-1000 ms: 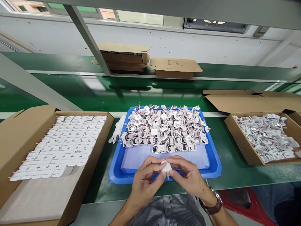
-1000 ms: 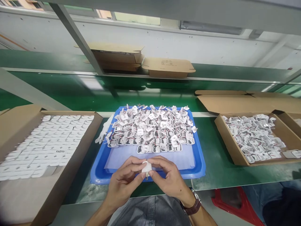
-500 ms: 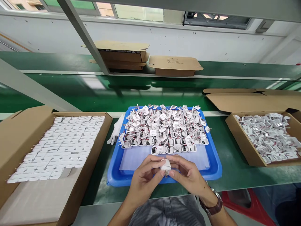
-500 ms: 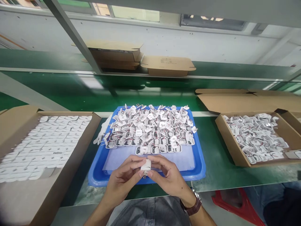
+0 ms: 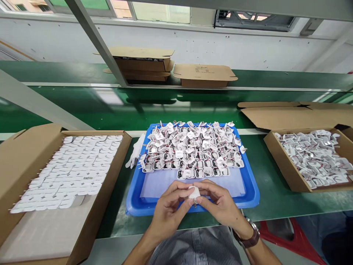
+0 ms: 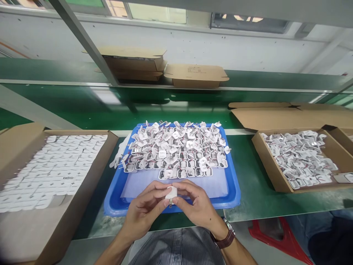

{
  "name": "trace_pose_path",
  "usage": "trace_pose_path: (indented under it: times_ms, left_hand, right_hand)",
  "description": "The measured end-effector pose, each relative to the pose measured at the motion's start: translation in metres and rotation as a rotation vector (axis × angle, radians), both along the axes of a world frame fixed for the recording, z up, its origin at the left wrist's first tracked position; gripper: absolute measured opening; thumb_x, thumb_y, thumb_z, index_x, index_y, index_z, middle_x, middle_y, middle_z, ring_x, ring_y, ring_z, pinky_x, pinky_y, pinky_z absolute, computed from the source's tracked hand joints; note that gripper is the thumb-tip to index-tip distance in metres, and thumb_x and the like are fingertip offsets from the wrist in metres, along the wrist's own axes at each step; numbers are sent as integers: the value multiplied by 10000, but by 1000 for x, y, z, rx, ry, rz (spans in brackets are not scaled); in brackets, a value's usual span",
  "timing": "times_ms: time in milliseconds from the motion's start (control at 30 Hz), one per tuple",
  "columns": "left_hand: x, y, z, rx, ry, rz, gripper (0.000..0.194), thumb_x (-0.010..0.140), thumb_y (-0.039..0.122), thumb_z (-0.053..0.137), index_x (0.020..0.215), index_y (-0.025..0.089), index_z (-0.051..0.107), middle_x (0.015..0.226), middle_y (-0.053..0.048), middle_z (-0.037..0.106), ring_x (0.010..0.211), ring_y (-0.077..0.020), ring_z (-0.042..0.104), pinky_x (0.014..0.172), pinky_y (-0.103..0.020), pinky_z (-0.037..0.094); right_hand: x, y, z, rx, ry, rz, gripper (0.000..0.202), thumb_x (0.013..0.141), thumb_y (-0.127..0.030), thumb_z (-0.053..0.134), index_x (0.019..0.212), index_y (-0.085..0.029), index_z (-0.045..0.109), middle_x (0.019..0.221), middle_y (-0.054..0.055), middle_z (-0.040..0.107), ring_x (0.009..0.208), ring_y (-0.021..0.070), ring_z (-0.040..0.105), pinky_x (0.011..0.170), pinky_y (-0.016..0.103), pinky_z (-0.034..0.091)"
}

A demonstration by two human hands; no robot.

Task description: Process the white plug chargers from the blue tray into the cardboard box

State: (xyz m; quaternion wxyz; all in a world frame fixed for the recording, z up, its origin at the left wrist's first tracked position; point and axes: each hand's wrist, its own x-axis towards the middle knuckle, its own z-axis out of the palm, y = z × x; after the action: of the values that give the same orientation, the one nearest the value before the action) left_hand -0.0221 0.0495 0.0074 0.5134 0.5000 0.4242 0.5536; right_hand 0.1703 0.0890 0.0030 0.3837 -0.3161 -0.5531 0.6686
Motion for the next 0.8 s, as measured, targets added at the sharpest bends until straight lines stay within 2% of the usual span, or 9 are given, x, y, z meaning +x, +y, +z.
trace_pose_path:
  times_ms: [100, 200, 367, 533, 633, 800]
  left_hand:
    - [4, -1, 0, -25, -47, 12, 241, 946, 180, 736, 1138, 299, 821, 1061, -74, 658, 907, -174, 699, 753, -275, 625]
    - [7, 0, 0, -47, -101, -8, 236, 946, 182, 736, 1137, 295, 817, 1051, -59, 639, 826, -151, 709, 732, -283, 639]
    - [6, 5, 0, -66, -138, -17, 176, 929, 197, 759, 1060, 291, 830, 991, -31, 623, 759, -124, 696, 698, -254, 615]
    - [0, 9, 2, -104, -102, -2, 159, 904, 247, 794, 1054, 267, 843, 1008, -60, 668, 879, -167, 687, 747, -250, 590]
    - [-2, 9, 2, -136, -112, -10, 170, 898, 266, 802, 1062, 265, 845, 1035, -70, 678, 932, -187, 686, 787, -269, 589]
    - [-3, 6, 0, -115, -123, -46, 191, 909, 271, 792, 1093, 284, 844, 1091, -82, 670, 983, -199, 679, 818, -283, 584]
  right_hand:
    - [1, -2, -1, -28, 9, 9, 359, 972, -326, 725, 1328, -342, 684, 1172, 33, 737, 1018, 192, 785, 947, 393, 655]
    - [2, -3, -1, -44, -36, -13, 368, 964, -345, 737, 1325, -308, 678, 1134, 44, 793, 1050, 203, 778, 969, 401, 645]
    - [1, 0, -1, -103, -35, 2, 463, 936, -353, 774, 1379, -307, 647, 1171, 49, 796, 1056, 210, 775, 957, 402, 643]
    - [5, 3, 0, -66, 31, 44, 363, 989, -332, 711, 1351, -339, 692, 1220, 38, 750, 1110, 191, 748, 985, 359, 616]
    - [7, 3, -1, -68, 48, 65, 368, 1007, -332, 686, 1375, -346, 681, 1278, 46, 721, 1168, 201, 726, 1023, 367, 592]
    - [6, 3, -7, -110, 48, 42, 400, 936, -308, 782, 1326, -361, 708, 1183, 15, 745, 1028, 158, 764, 940, 312, 621]
